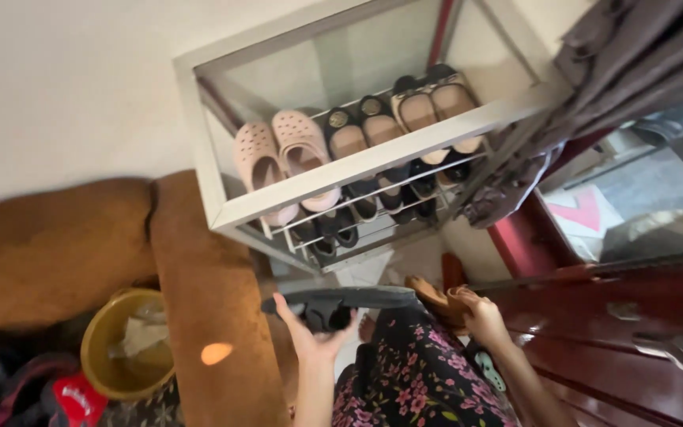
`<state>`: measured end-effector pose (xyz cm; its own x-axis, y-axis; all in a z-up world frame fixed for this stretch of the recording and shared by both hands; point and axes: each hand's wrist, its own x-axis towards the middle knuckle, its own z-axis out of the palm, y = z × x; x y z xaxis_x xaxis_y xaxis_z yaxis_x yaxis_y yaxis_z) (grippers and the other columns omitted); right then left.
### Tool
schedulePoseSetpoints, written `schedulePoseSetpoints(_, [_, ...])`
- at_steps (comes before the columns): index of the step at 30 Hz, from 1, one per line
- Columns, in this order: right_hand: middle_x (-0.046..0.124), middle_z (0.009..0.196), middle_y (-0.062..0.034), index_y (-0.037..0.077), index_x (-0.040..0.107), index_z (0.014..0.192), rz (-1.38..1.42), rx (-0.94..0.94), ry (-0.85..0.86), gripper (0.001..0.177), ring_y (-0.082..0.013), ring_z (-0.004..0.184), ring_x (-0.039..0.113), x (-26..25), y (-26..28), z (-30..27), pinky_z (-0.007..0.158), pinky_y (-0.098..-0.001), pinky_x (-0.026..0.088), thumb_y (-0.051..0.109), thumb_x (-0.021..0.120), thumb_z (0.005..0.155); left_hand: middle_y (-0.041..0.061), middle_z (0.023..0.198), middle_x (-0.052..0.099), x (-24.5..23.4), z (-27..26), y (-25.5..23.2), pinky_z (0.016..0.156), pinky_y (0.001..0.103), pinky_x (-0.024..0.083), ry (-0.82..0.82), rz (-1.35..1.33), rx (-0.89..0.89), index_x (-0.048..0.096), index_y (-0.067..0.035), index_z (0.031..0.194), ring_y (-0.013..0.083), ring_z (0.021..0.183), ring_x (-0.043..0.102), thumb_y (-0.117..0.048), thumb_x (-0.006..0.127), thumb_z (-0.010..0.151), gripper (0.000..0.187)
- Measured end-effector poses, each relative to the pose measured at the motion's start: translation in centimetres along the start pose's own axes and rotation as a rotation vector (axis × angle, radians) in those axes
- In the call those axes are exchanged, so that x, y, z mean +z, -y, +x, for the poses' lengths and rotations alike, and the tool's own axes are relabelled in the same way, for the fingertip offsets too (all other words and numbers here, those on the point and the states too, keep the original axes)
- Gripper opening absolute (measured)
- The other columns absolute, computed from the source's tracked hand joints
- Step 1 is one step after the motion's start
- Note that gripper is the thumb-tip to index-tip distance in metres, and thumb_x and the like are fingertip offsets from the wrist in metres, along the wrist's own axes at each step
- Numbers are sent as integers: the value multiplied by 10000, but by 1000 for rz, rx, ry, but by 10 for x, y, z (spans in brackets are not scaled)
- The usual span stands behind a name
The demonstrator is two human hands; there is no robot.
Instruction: Cleaning black sandals with a cloth and organizing footwear on a rack and the floor.
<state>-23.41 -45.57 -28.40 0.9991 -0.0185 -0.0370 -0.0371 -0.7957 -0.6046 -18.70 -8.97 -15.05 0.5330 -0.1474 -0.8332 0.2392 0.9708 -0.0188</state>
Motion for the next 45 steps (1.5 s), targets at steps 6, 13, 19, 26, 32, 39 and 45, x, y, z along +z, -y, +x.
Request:
schedulePoseSetpoints(6, [736, 1142, -186, 106, 727, 1213, -57, 273, 219, 506, -333, 1064, 717, -20, -5, -19, 953, -398, 568, -46, 613, 743, 68, 1069, 574, -6, 17, 30, 965, 603, 433, -92, 21, -130, 597, -151, 1122, 265, 1059, 527, -787, 778, 572, 860])
schedulePoseSetpoints(13, [695, 1237, -146, 106, 672, 1255, -357, 381, 660, 413, -273, 1145, 680, -16, -98, -57, 978, -373, 562, 120, 705, 843, 111, 1104, 563, 5, 39, 66, 951, 597, 428, -103, 159, -185, 585, -177, 1168, 303, 1067, 497, -795, 766, 575, 876])
schedulePoseSetpoints(19, [436, 1526, -168, 128, 356, 1546, -37, 41, 27, 783, -391, 1293, 502, -94, 63, -26, 1041, -439, 448, 161, 729, 858, 107, 1269, 610, 11, 61, 85, 984, 604, 431, -100, 303, -105, 577, -175, 1267, 334, 1170, 532, -759, 774, 592, 915])
schedulePoseSetpoints(26, [430, 1564, -161, 109, 451, 1486, 6, -393, -281, 780, -369, 1419, 448, -89, 157, 6, 1161, -468, 392, 69, 722, 756, 93, 1364, 586, 5, 84, 86, 1034, 615, 411, -104, 346, 6, 554, -151, 1356, 319, 1262, 531, -775, 791, 559, 1039])
schedulePoseSetpoints(32, [332, 1559, -230, 130, 445, 1476, -248, -653, -165, 846, -440, 1396, 362, -56, 145, 42, 1131, -587, 303, 235, 778, 705, 90, 1297, 585, 3, 75, 70, 990, 567, 391, -166, 266, -109, 581, -138, 1281, 312, 1227, 477, -838, 765, 498, 1067])
schedulePoseSetpoints(39, [335, 1610, -181, 171, 445, 1522, -404, -792, -92, 822, -400, 1421, 384, -52, 140, 101, 1161, -549, 333, 138, 746, 758, 122, 1232, 545, -4, 99, 44, 862, 556, 390, -241, 136, -218, 543, -134, 1080, 351, 1177, 421, -815, 768, 503, 920])
schedulePoseSetpoints(45, [432, 1538, -120, 135, 465, 1477, -131, -780, -4, 871, -404, 1361, 413, -53, 139, 131, 1129, -497, 358, 140, 773, 662, 150, 1215, 445, 16, 89, 31, 864, 575, 388, -184, 103, -166, 437, -106, 1092, 316, 1139, 386, -563, 845, 731, 712])
